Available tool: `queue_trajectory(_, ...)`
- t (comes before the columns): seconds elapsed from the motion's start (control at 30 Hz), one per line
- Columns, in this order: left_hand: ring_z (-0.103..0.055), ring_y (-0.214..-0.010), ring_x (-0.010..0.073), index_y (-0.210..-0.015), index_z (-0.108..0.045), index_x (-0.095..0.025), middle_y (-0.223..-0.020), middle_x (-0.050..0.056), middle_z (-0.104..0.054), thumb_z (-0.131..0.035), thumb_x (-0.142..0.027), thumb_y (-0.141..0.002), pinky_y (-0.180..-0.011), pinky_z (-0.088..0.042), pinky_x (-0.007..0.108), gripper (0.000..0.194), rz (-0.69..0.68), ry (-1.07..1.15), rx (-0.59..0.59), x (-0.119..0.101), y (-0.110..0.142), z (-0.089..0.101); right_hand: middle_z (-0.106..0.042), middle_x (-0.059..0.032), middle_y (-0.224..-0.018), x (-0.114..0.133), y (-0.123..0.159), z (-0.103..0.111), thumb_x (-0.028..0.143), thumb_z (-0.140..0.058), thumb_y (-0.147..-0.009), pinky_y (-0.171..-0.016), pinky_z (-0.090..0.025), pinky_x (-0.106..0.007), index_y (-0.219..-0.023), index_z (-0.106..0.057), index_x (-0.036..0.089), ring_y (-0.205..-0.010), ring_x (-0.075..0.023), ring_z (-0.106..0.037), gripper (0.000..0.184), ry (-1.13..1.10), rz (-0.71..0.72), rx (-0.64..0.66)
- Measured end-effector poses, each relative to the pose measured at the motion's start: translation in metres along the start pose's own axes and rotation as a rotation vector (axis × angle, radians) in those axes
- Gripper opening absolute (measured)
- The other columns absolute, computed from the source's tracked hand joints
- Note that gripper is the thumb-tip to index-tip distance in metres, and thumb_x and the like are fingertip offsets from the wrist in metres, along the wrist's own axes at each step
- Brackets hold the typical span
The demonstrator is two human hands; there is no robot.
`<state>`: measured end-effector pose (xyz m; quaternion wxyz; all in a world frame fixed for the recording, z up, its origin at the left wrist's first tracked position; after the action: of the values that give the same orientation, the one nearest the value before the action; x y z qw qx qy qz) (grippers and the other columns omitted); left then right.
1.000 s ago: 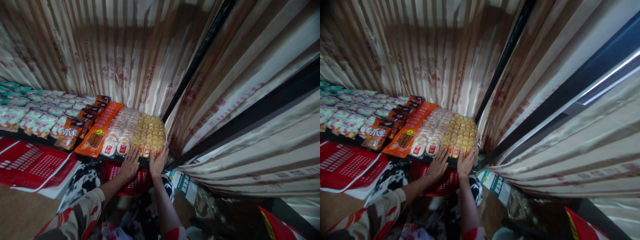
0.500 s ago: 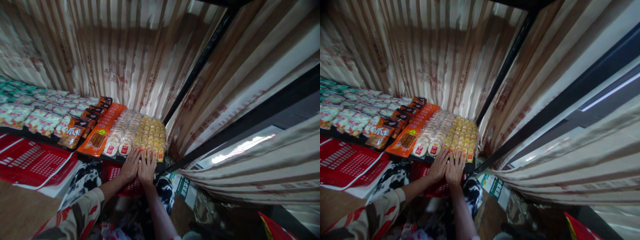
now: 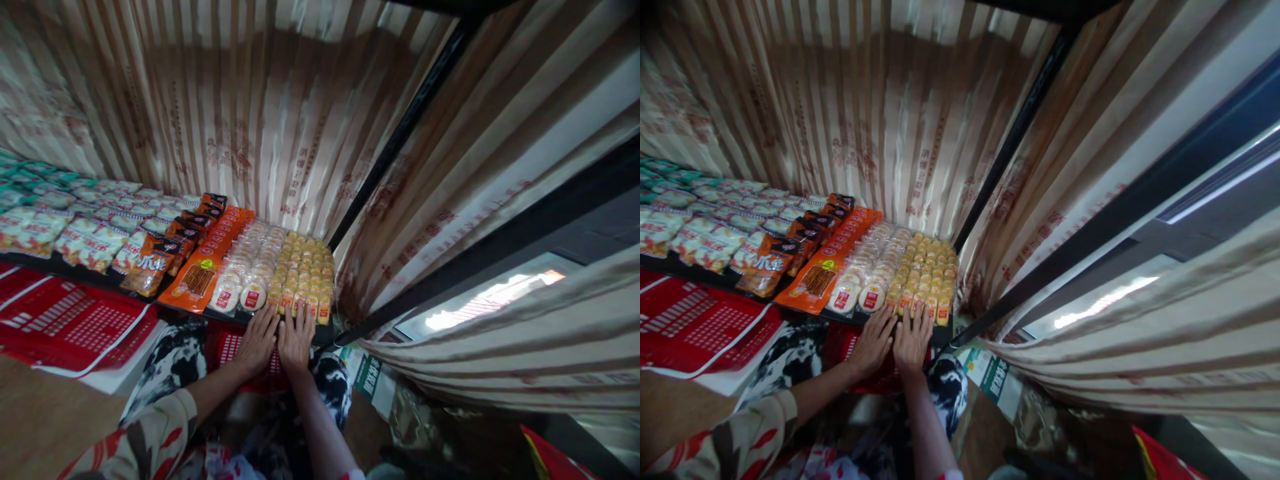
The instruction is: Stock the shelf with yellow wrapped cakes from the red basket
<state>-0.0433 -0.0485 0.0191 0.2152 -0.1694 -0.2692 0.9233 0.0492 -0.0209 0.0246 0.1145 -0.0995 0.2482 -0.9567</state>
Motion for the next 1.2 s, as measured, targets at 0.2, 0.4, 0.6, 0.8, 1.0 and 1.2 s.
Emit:
queue_trajectory(0.2,-0.013,-0.140,0.0246,-0.131,-0.042,-0.007,-0.143,0.016,-0.036,-0.039,-0.015,-0.086,-0.108,-0.029,0.044,0.045,-0.021,-0.051,0.030,0.001,0.003,0.001,-0.020,-0.0110,-0.151,-0.001,0.000,0.000,0.028,-0.035,-0.093,-0.108,-0.017,-0.053,-0.135,-0.043,0.017,-0.139,-0.0310,-0.007,0.044,-0.009,-0.014,0.001)
queue_trajectory(0.4,-0.016,-0.139,0.0253,-0.131,-0.042,-0.006,-0.141,0.017,-0.039,-0.036,-0.017,-0.088,-0.107,-0.032,0.044,0.044,-0.027,-0.053,-0.004,0.000,-0.004,-0.001,-0.023,-0.0110,-0.150,0.000,0.001,-0.001,0.027,-0.033,-0.094,-0.108,-0.016,-0.053,-0.137,-0.040,0.015,-0.139,-0.0305,-0.005,0.045,-0.004,0.009,-0.005)
queue_trajectory(0.6,-0.014,-0.140,0.0245,-0.133,-0.039,-0.006,-0.144,0.017,-0.035,-0.035,-0.017,-0.089,-0.107,-0.032,0.044,0.045,-0.042,-0.007,0.011,0.003,-0.006,-0.004,-0.034,-0.0112,-0.145,0.002,0.000,0.001,0.025,-0.035,-0.093,-0.107,-0.018,-0.052,-0.133,-0.046,0.014,-0.139,-0.0298,-0.007,0.042,-0.010,0.017,-0.030)
queue_trajectory(0.8,-0.014,-0.140,0.0235,-0.137,-0.033,-0.008,-0.146,0.016,-0.032,-0.033,-0.017,-0.089,-0.108,-0.031,0.046,0.049,-0.027,-0.010,0.028,0.005,-0.006,-0.010,-0.038,-0.0118,-0.143,0.002,0.000,0.000,0.025,-0.035,-0.093,-0.107,-0.019,-0.052,-0.130,-0.049,0.014,-0.138,-0.0291,-0.012,0.041,-0.009,0.013,-0.050)
queue_trajectory(1.0,-0.017,-0.139,0.0248,-0.131,-0.042,-0.004,-0.142,0.016,-0.038,-0.036,-0.016,-0.088,-0.107,-0.031,0.042,0.045,-0.016,-0.103,0.063,0.005,-0.009,-0.017,-0.039,-0.0125,-0.141,0.001,0.001,-0.003,0.021,-0.036,-0.092,-0.106,-0.019,-0.053,-0.131,-0.047,0.013,-0.137,-0.0302,-0.014,0.042,0.021,0.031,-0.067)
queue_trajectory(1.2,-0.021,-0.138,0.0224,-0.133,-0.042,-0.007,-0.143,0.014,-0.038,-0.037,-0.021,-0.089,-0.109,-0.027,0.038,0.046,0.018,-0.099,0.087,0.005,-0.012,-0.014,-0.039,-0.0122,-0.142,0.001,0.002,-0.004,0.021,-0.036,-0.092,-0.105,-0.020,-0.053,-0.133,-0.046,0.013,-0.136,-0.0304,-0.016,0.043,0.026,0.036,-0.069)
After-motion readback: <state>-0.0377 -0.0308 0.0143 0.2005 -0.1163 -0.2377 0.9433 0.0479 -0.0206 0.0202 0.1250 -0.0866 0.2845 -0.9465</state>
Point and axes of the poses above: each hand's wrist, its own y-axis away from the middle knuckle, its own z-axis out of the back of the hand, x = y × z, the point moved 8 cm from there along -y, towards the middle knuckle
